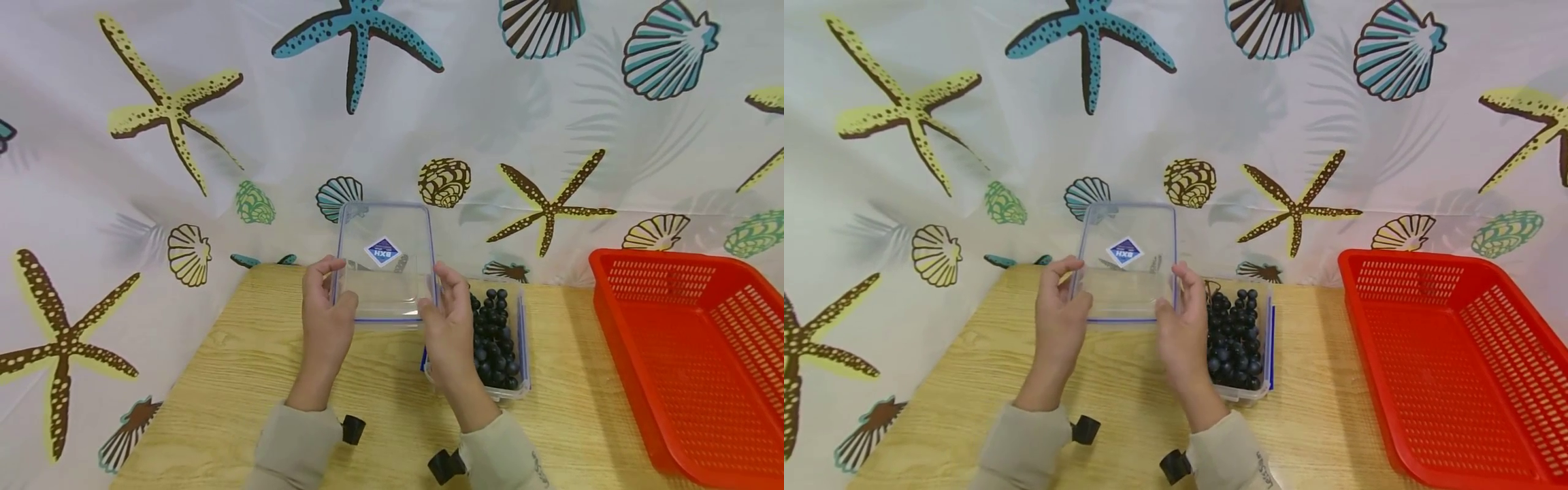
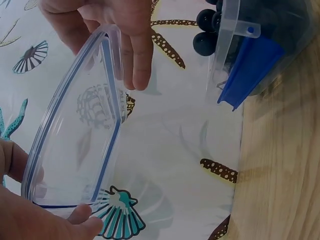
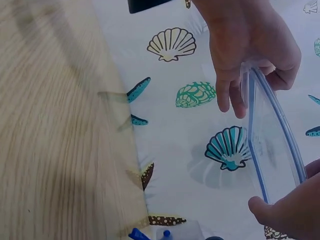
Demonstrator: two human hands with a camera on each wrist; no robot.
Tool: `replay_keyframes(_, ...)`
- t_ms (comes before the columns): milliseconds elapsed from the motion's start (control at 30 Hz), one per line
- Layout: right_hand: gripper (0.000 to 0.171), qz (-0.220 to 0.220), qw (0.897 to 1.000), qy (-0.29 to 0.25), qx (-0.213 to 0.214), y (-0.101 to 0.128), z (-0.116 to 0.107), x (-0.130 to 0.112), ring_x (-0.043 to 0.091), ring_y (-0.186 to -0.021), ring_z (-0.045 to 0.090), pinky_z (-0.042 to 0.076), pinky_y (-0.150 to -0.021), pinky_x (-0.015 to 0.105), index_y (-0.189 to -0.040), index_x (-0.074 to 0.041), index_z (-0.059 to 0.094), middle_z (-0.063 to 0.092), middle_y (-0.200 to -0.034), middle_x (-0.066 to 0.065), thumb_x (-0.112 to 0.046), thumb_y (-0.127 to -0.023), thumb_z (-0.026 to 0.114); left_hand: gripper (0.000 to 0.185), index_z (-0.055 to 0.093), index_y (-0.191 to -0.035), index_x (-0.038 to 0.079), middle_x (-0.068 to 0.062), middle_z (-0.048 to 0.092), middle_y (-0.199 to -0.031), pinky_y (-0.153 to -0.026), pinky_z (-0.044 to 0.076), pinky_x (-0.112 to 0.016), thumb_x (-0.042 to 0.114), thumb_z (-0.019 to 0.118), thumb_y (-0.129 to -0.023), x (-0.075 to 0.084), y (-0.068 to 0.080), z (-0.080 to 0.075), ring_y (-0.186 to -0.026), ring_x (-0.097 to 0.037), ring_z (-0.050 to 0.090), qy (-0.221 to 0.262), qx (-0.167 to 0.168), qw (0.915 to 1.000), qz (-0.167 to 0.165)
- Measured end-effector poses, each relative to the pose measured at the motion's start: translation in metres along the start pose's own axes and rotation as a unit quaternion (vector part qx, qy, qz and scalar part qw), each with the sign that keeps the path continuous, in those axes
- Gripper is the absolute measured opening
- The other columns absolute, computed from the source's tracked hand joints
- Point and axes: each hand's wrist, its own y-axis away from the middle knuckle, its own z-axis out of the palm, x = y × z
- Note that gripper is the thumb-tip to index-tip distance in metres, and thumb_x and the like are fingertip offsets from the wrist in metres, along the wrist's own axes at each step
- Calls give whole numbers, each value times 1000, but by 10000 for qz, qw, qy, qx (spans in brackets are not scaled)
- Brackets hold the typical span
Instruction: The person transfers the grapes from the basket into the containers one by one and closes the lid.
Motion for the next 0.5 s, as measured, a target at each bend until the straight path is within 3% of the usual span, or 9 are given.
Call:
replay_keyframes(100, 50, -42, 9995, 319, 75, 0, -3, 0, 24, -151, 17, 23, -118, 42, -146, -4, 41, 26, -163, 5, 10, -99, 44, 57, 40, -144, 2, -11, 26, -161, -116, 27, -46, -6, 42, -88, -2, 1, 2, -146, -24, 29, 43, -313, 9995, 20)
replay_keyframes(200, 47, -159, 9983, 547, 84, 1, -8, 0, 25, -149, 22, 31, -113, 43, -142, -2, 45, 27, -162, 7, 11, -96, 44, 64, 36, -151, 4, -10, 25, -164, -119, 18, -43, -6, 41, -89, -3, 2, 4, -150, -20, 20, -46, -549, 9985, 73)
replay_keyframes(267, 42, -327, 9969, 711, 117, 1, -12, 0, 24, -147, 26, 35, -107, 42, -134, 0, 51, 33, -158, 9, 12, -95, 44, 66, 35, -153, 5, -10, 27, -163, -119, 19, -43, -6, 41, -88, -3, 3, 6, -150, -20, 21, 6, -691, 9976, 99)
replay_keyframes(333, 37, -523, 9945, 888, 203, 0, -17, 0, 26, -134, 41, 39, -94, 42, -125, 0, 56, 38, -151, 11, 12, -91, 46, 67, 35, -153, 4, -12, 28, -162, -119, 19, -44, -8, 41, -87, -3, 4, 10, -149, -19, 22, 152, -824, 9964, 92)
replay_keyframes(400, 32, -703, 9919, 1026, 271, -2, -23, -2, 23, -122, 43, 35, -89, 41, -116, 1, 60, 41, -140, 12, 13, -89, 47, 68, 35, -152, 4, -12, 28, -162, -119, 19, -43, -9, 40, -86, -4, 6, 14, -149, -19, 22, 270, -934, 9952, 74)
replay_keyframes(500, 34, -809, 9876, 1314, 295, -3, -32, -4, 23, -118, 43, 36, -95, 42, -115, -1, 63, 40, -135, 13, 12, -88, 48, 68, 35, -152, 3, -13, 25, -163, -119, 20, -43, -10, 40, -85, -5, 10, 20, -149, -19, 20, 400, -1064, 9935, 15)
